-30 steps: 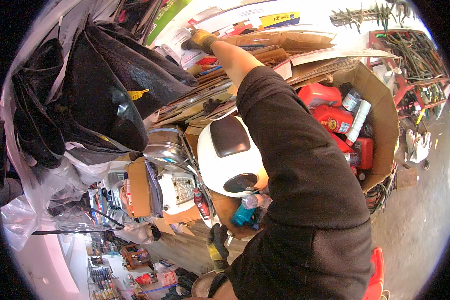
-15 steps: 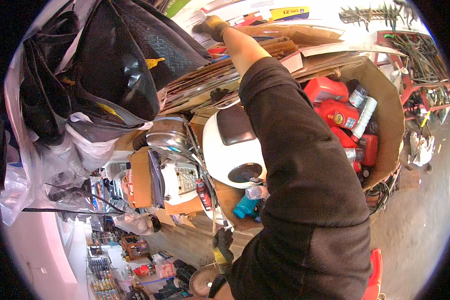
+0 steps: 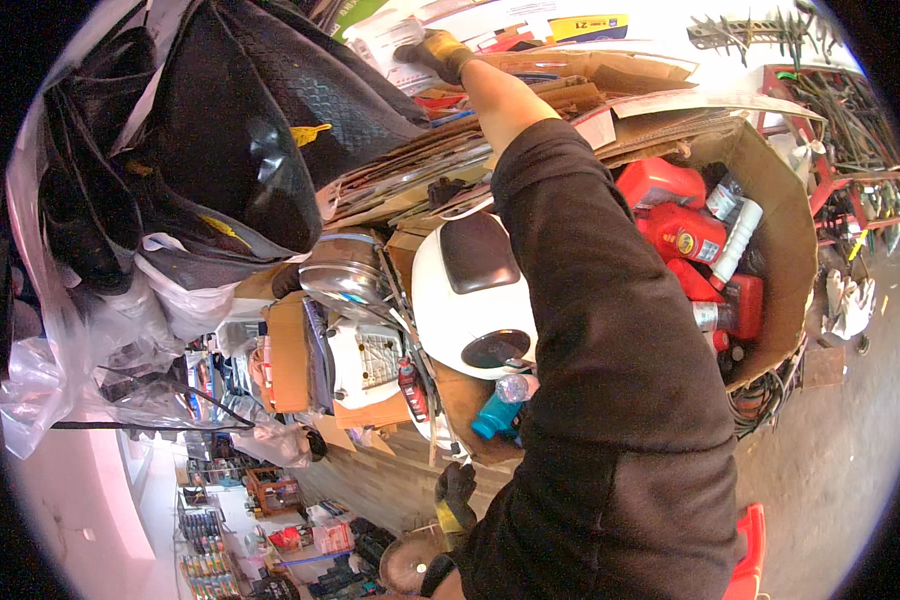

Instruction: The person works on the rear of an orange scooter, using a cordless impact wrench and a screwdriver to remove and reattach bolts near the rear wheel and fender. They then stand and organize tools on the floor, placing a hammer, pliers, and a screwdriver into a red toolbox, and put a small white box into a cardboard box.

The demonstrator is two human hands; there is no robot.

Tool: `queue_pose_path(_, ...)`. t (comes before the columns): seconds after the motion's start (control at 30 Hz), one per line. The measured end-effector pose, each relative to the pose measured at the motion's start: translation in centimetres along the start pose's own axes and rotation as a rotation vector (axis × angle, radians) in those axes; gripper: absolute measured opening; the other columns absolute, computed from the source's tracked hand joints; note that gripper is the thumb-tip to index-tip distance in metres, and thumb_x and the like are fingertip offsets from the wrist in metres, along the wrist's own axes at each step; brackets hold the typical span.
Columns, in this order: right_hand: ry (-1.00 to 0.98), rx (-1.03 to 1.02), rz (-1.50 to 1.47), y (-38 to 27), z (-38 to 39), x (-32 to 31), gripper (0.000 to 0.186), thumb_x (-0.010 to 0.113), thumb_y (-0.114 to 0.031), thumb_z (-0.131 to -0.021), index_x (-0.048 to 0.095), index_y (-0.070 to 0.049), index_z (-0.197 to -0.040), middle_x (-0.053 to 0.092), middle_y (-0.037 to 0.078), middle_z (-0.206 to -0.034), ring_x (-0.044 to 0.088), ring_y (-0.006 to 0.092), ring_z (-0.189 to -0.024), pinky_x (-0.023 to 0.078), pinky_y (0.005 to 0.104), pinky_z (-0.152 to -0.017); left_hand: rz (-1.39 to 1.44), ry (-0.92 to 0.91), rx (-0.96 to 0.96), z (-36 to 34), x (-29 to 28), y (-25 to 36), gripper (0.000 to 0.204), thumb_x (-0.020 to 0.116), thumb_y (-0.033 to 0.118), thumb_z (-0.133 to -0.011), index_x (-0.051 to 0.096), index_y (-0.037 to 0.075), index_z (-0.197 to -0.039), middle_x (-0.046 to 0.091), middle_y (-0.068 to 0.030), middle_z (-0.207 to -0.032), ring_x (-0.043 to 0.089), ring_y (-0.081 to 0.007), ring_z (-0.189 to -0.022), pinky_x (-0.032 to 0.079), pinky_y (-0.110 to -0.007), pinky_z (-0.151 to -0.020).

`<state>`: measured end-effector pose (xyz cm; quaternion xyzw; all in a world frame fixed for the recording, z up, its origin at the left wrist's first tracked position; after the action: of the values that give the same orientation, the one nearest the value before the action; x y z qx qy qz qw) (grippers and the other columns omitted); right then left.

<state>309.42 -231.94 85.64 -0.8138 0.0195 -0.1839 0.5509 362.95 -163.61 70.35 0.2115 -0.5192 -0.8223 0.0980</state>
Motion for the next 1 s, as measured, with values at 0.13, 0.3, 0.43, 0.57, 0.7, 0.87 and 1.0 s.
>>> queue_pose_path(0.13, 0.009, -0.053, 0.384, -1.5, 2.2, 0.8, 0.059, 0.077, -0.056, -0.093, 0.072, -0.014, -0.135, 0.077, 0.014, -0.125, 0.073, 0.0305, -0.112, 0.054, 0.0432, -0.1, -0.032, -0.02, -0.034, -0.4, 1.1, 0.4, 0.054, 0.073, 0.042, -0.103, 0.064, 0.004, -0.139, 0.076, -0.0119, -0.12, 0.072, -0.019, -0.103, 0.055, -0.036, -0.092)
queue_pose_path(0.3, 0.075, -0.105, 0.581, -2.5, 5.3, 1.5, 0.052, 0.064, -0.058, -0.101, 0.067, -0.023, -0.139, 0.069, 0.019, -0.141, 0.067, 0.0383, -0.127, 0.051, 0.0485, -0.108, -0.116, -0.071, 0.018, -1.3, 1.6, 1.2, 0.051, 0.072, 0.044, -0.104, 0.066, 0.004, -0.137, 0.076, -0.0079, -0.114, 0.072, -0.0176, -0.101, 0.055, -0.035, -0.09)
queue_pose_path(0.43, 0.052, -0.188, 0.583, -2.0, 6.3, 2.1, 0.037, 0.064, -0.044, -0.102, 0.071, -0.026, -0.134, 0.07, 0.017, -0.138, 0.069, 0.0365, -0.125, 0.052, 0.047, -0.105, -0.127, -0.061, 0.017, -1.8, 1.2, 1.3, 0.05, 0.072, 0.044, -0.104, 0.067, 0.005, -0.134, 0.076, -0.0063, -0.11, 0.072, -0.0173, -0.099, 0.055, -0.035, -0.089)
queue_pose_path(0.57, -0.277, -0.187, 1.054, -1.6, 3.6, 3.0, 0.041, 0.056, -0.028, -0.103, 0.07, -0.016, -0.139, 0.075, 0.019, -0.127, 0.071, 0.0349, -0.122, 0.056, 0.0485, -0.102, -0.093, -0.055, 0.013, -1.5, 1.2, 0.9, 0.048, 0.073, 0.042, -0.104, 0.067, 0.005, -0.135, 0.076, -0.0063, -0.11, 0.072, -0.0173, -0.1, 0.056, -0.034, -0.089)
queue_pose_path(0.7, -0.48, -0.367, 1.244, -2.3, 0.5, 3.0, 0.04, 0.055, -0.033, -0.102, 0.078, -0.01, -0.123, 0.077, 0.018, -0.122, 0.075, 0.032, -0.114, 0.057, 0.0482, -0.099, -0.054, 0.005, 0.045, -1.0, 1.6, 0.4, 0.046, 0.073, 0.041, -0.104, 0.068, 0.005, -0.131, 0.075, -0.005, -0.106, 0.07, -0.0148, -0.094, 0.056, -0.031, -0.085)
queue_pose_path(0.87, -0.433, -0.311, 1.254, -5.0, 1.9, 0.8, 0.04, 0.055, -0.034, -0.101, 0.078, -0.011, -0.123, 0.077, 0.018, -0.123, 0.074, 0.0322, -0.114, 0.057, 0.0482, -0.099, 0.012, -0.04, 0.032, -1.0, 0.6, -0.9, 0.045, 0.073, 0.041, -0.104, 0.068, 0.004, -0.129, 0.075, -0.0055, -0.107, 0.07, -0.0143, -0.094, 0.055, -0.03, -0.085)
queue_pose_path(1.0, -0.446, -0.304, 1.217, -6.3, 7.4, -0.4, 0.04, 0.055, -0.035, -0.101, 0.078, -0.011, -0.124, 0.077, 0.017, -0.124, 0.074, 0.0323, -0.114, 0.057, 0.0481, -0.099, 0.004, -0.039, -0.038, -2.5, -1.5, -2.3, 0.045, 0.074, 0.04, -0.103, 0.067, 0.004, -0.129, 0.075, -0.0062, -0.107, 0.07, -0.0143, -0.093, 0.055, -0.031, -0.084)
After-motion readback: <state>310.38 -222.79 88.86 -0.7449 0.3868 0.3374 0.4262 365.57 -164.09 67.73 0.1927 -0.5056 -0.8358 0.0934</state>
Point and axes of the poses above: each hand's wrist, its own z-axis away from the middle knuckle, its own x-axis out of the palm, y = z × x, the point moved 1 cm from there along -z, towards the middle knuckle
